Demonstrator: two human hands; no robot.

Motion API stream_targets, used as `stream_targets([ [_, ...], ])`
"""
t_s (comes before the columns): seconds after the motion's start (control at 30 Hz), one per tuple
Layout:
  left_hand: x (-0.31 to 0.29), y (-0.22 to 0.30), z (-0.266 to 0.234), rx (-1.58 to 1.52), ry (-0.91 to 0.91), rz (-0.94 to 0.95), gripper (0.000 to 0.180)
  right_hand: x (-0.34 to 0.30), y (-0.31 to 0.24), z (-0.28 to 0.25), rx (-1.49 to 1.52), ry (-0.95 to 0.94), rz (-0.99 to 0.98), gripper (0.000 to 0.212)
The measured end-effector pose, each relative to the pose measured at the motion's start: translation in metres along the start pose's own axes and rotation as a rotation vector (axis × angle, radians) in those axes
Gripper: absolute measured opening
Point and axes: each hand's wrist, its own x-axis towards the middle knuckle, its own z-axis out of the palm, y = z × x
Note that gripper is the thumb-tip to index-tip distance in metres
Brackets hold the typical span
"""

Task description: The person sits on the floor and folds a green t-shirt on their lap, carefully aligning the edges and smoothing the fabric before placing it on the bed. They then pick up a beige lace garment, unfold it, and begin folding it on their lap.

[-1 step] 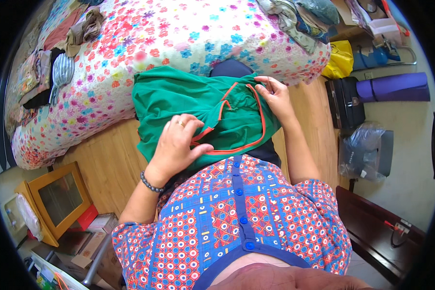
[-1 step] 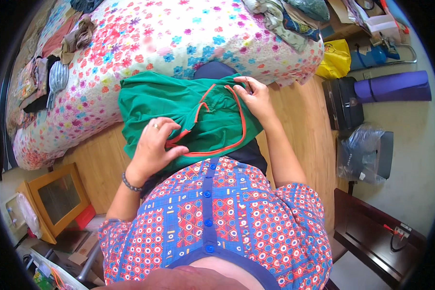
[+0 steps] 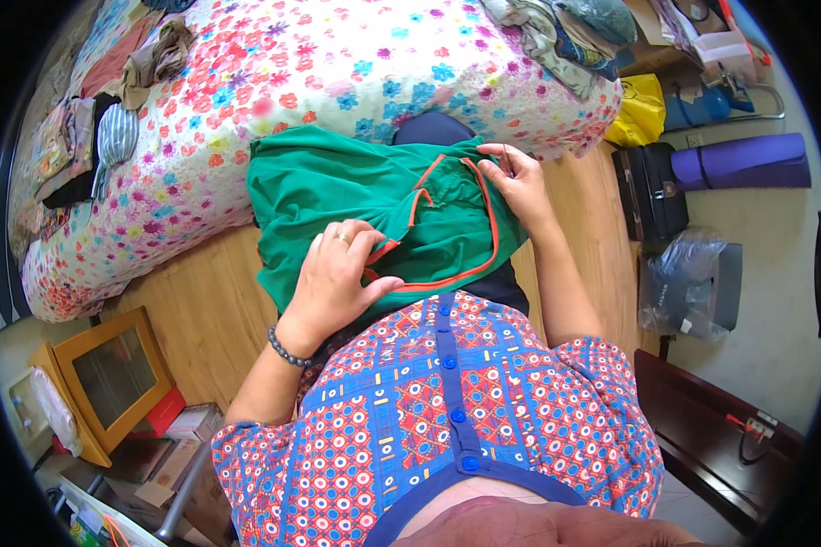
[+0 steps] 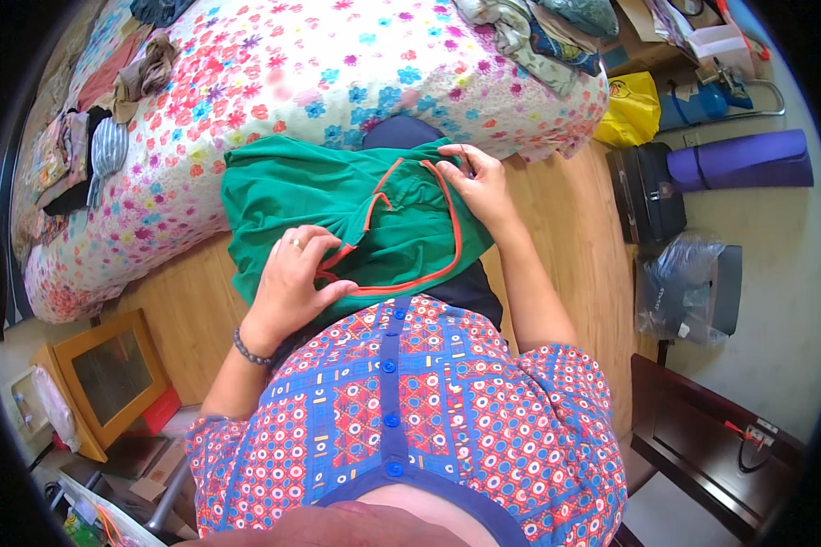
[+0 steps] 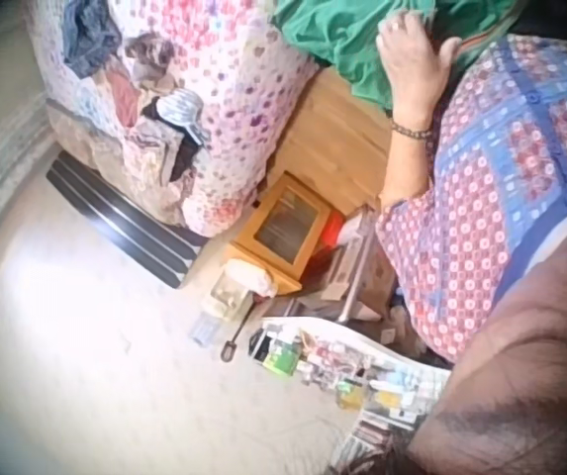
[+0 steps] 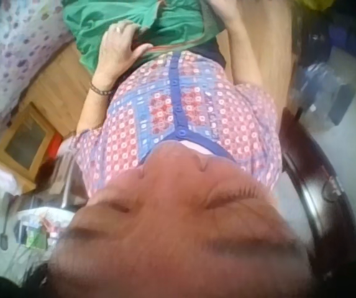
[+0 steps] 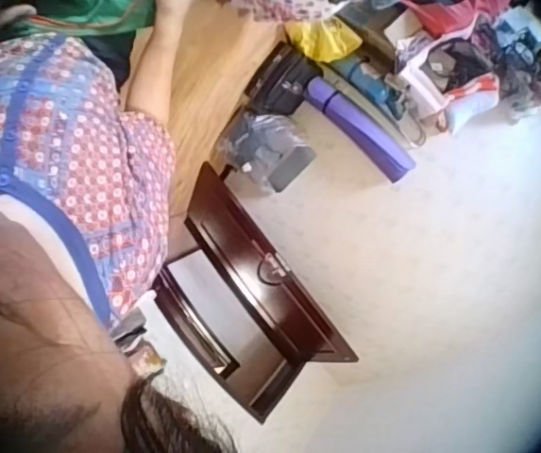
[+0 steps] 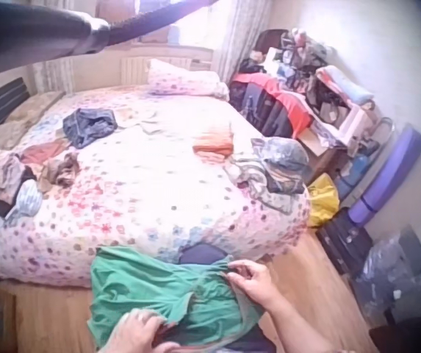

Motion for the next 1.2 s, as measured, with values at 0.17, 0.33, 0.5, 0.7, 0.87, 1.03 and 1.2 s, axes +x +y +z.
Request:
stream_targets([
  [0.17, -0.011, -0.016, 0.016, 0.082, 0.017, -0.108, 0.023, -0.002, -0.001, 0.007, -0.107, -0.037, -0.045, 0.018],
  [0.33, -0.007, -0.025, 0.011, -0.161, 0.151, -0.292, 0.007, 0.005, 0.024, 0.011, 0.03, -0.037, 0.009, 0.011],
  [0.5, -0.007, -0.044, 0.016, -0.452, 0.221, -0.467, 0.008, 0.007, 0.016, 0.006, 0.217, -0.084, 0.059, 0.011],
  [0.7, 0.001, -0.051, 0.011, -0.58, 0.21, -0.513, 0.012, 0.008, 0.005, 0.001, 0.276, -0.099, 0.126, 0.011],
  [0.87, 0.001, -0.064, 0.014, -0.668, 0.192, -0.515, 0.015, 0.008, -0.001, 0.001, 0.336, -0.082, 0.162, 0.014],
  [1.03, 0.002, -0.064, 0.013, -0.733, 0.176, -0.533, 0.012, 0.011, 0.011, -0.003, 0.324, -0.107, 0.165, 0.013],
  [1.2, -0.002, -0.066, 0.009, -0.866, 0.142, -0.552, 0.013, 0.008, 0.006, -0.006, 0.322, -0.105, 0.199, 0.011],
])
